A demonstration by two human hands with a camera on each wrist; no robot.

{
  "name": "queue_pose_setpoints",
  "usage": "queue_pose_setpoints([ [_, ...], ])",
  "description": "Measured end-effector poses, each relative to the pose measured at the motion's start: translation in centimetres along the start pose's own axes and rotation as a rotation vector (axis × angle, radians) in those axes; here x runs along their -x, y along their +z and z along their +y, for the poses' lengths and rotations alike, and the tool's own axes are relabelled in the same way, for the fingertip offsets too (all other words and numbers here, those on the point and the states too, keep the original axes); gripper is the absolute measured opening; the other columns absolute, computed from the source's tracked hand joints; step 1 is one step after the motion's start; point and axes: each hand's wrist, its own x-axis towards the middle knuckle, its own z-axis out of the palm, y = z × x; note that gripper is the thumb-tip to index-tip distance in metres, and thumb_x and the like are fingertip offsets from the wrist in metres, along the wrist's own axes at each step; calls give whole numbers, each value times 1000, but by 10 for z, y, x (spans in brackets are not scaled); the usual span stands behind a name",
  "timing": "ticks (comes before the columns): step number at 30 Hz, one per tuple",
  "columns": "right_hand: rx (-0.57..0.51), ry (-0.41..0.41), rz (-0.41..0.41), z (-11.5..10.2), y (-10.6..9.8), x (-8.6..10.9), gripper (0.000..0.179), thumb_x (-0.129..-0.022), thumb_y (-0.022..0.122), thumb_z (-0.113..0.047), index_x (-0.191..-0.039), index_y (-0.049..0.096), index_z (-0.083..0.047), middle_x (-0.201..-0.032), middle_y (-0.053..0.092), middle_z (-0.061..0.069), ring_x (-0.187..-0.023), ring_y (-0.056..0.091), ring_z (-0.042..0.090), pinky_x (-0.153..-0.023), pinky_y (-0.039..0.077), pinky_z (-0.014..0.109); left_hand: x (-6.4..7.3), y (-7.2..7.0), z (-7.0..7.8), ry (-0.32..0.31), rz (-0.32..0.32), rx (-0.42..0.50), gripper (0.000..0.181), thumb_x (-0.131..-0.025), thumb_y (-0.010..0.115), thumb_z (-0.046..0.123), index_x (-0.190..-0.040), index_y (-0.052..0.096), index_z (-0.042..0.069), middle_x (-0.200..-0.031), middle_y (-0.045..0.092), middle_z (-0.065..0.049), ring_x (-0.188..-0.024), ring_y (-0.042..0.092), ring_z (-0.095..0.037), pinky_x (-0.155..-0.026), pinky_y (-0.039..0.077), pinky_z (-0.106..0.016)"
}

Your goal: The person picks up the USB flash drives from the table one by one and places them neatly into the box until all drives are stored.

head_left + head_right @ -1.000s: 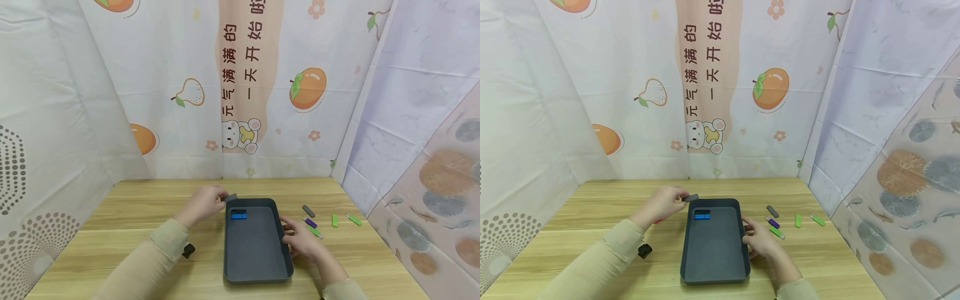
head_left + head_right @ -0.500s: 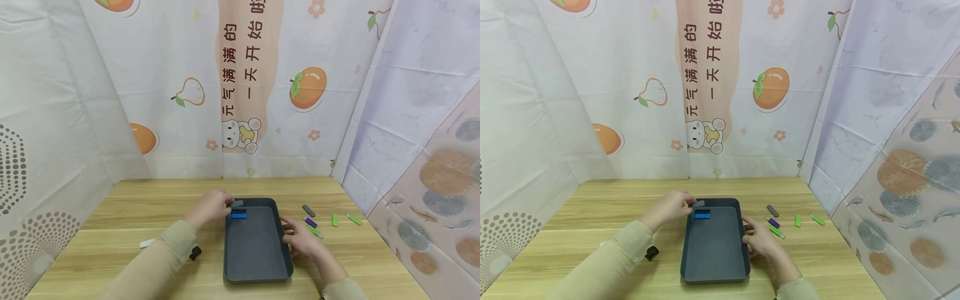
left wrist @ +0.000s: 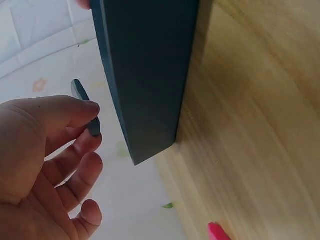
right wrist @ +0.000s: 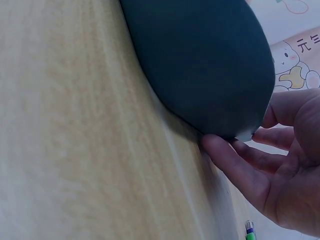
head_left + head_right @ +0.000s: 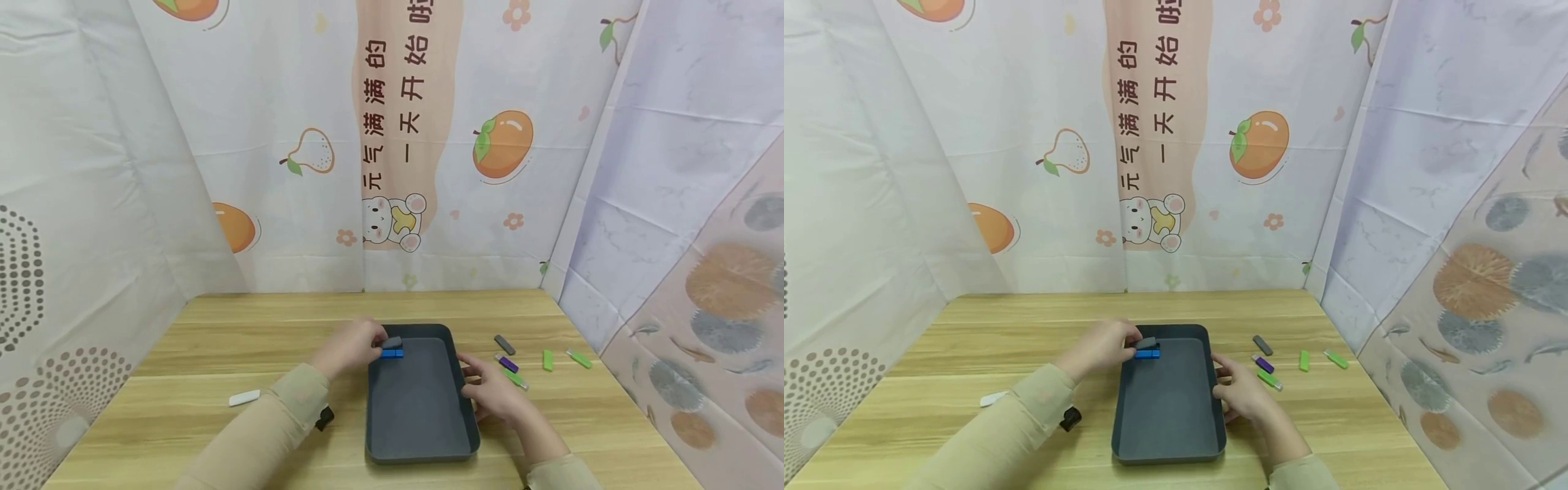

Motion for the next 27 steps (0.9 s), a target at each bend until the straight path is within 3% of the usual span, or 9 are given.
queue_pose_setpoints([
  [12, 4, -1, 5, -1, 0, 2, 78, -86, 59, 6, -158, 32, -2, -141, 43, 36, -107, 63, 39, -58, 61, 51, -3, 16, 2, 24, 0, -129, 14, -86, 77, 18, -100, 80, 15, -96, 72, 1, -88, 65, -14, -80, 55, -35],
  [27, 23, -10, 4, -1, -1, 2, 77, -86, 58, 5, -158, 32, -3, -141, 44, 37, -103, 65, 37, -58, 61, 50, -6, 29, 1, 22, -29, -185, 12, -86, 78, 18, -97, 81, 18, -98, 74, 2, -87, 65, -14, -78, 55, -36],
])
